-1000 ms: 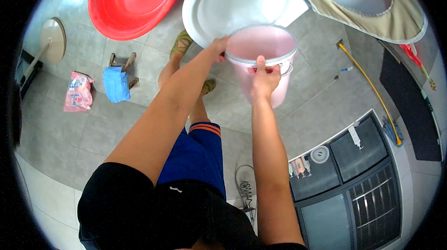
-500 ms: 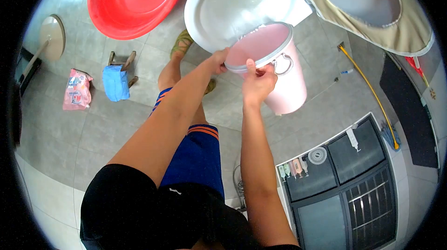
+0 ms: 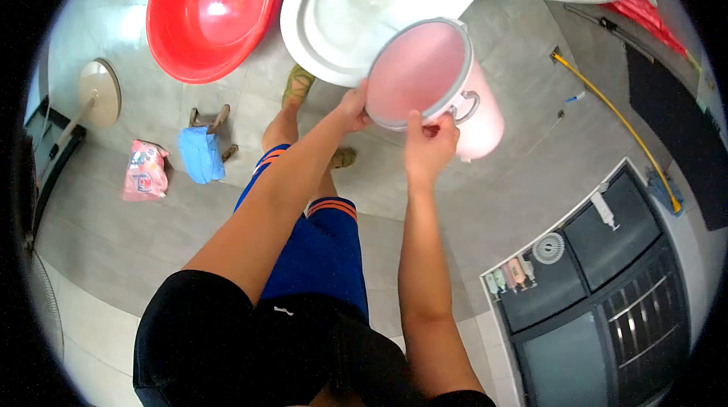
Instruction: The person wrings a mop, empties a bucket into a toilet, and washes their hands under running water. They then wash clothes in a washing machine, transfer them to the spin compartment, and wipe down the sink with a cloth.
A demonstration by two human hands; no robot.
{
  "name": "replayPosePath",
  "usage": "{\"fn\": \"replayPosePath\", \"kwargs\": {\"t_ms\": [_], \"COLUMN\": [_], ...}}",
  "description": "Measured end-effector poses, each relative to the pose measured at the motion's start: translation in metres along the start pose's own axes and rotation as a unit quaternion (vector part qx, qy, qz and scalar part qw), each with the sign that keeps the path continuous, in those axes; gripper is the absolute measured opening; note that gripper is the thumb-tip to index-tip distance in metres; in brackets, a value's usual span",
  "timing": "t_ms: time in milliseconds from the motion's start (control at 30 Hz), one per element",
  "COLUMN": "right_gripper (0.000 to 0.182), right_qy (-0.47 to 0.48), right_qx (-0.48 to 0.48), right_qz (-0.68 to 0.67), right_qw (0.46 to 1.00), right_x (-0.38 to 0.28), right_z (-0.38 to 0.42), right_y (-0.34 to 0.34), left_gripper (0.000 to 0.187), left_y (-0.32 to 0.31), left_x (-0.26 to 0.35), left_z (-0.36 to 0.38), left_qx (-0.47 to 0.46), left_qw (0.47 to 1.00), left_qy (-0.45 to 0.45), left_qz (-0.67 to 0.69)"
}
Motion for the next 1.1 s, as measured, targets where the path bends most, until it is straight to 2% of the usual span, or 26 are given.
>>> {"fn": "replayPosePath", "kwargs": {"t_ms": [33,133,200,333,367,467,567,667,733,800,833,867,900,933,1000,1067,1100], "right_gripper": [0.022,0.021,0.02,0.025,0.027,0.029,0.03,0.029,0.031,0.028,0.028,0.027,0.027,0.027,0.025,0.024,0.024], "right_qy": [-0.05,-0.099,-0.076,-0.105,-0.116,-0.131,-0.162,-0.212,-0.257,-0.279,-0.326,-0.373,-0.413,-0.45,-0.48,-0.473,-0.452], "right_qx": [-0.006,0.0,0.007,0.033,0.041,0.067,0.083,0.122,0.148,0.196,0.23,0.252,0.287,0.31,0.352,0.38,0.403], "right_qz": [-0.02,-0.139,-0.097,-0.203,-0.232,-0.262,-0.286,-0.365,-0.472,-0.571,-0.564,-0.558,-0.552,-0.549,-0.596,-0.645,-0.666], "right_qw": [0.999,0.985,0.992,0.973,0.965,0.954,0.941,0.898,0.83,0.747,0.723,0.697,0.665,0.632,0.539,0.465,0.436], "right_x": [0.02,0.069,0.101,0.125,0.132,0.164,0.216,0.284,0.353,0.411,0.44,0.468,0.491,0.515,0.562,0.591,0.598], "right_z": [0.002,0.01,0.014,0.044,0.053,0.083,0.126,0.183,0.241,0.287,0.319,0.345,0.367,0.389,0.424,0.436,0.474], "right_y": [0.008,0.031,0.047,0.084,0.095,0.132,0.171,0.207,0.211,0.209,0.212,0.211,0.205,0.204,0.206,0.207,0.205], "left_gripper": [0.043,0.044,0.045,0.049,0.053,0.046,0.044,0.042,0.046,0.051,0.057,0.06,0.061,0.063,0.064,0.064,0.062], "left_y": [-0.006,-0.022,-0.035,-0.058,-0.064,-0.085,-0.102,-0.127,-0.141,-0.156,-0.165,-0.184,-0.176,-0.188,-0.226,-0.248,-0.238], "left_x": [0.007,0.014,0.008,-0.019,-0.028,-0.063,-0.111,-0.181,-0.245,-0.307,-0.346,-0.391,-0.404,-0.436,-0.54,-0.64,-0.693], "left_z": [0.012,0.04,0.057,0.085,0.09,0.108,0.124,0.134,0.145,0.143,0.15,0.149,0.142,0.144,0.18,0.205,0.257], "left_qx": [-0.002,-0.016,-0.032,-0.046,-0.046,-0.082,-0.078,-0.077,-0.105,-0.164,-0.181,-0.324,-0.21,-0.238,-0.308,-0.506,-0.54], "left_qw": [1.0,0.993,0.984,0.964,0.958,0.934,0.902,0.866,0.808,0.733,0.702,0.623,0.547,0.435,0.301,0.228,0.16], "left_qy": [-0.023,-0.089,-0.124,-0.189,-0.207,-0.236,-0.255,-0.27,-0.272,-0.222,-0.202,-0.209,-0.248,-0.287,-0.258,-0.253,-0.249], "left_qz": [-0.008,-0.073,-0.121,-0.183,-0.195,-0.256,-0.34,-0.415,-0.512,-0.622,-0.659,-0.681,-0.772,-0.82,-0.865,-0.793,-0.788]}}
Point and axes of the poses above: each hand's wrist, its own z-axis away from the middle knuckle, its own y-axis out of the back of the hand, x = y × z, the point moved 9 cm from there along -z, towards the middle knuckle, and after that the axes turned 2 degrees about z, right-handed, at the moved point
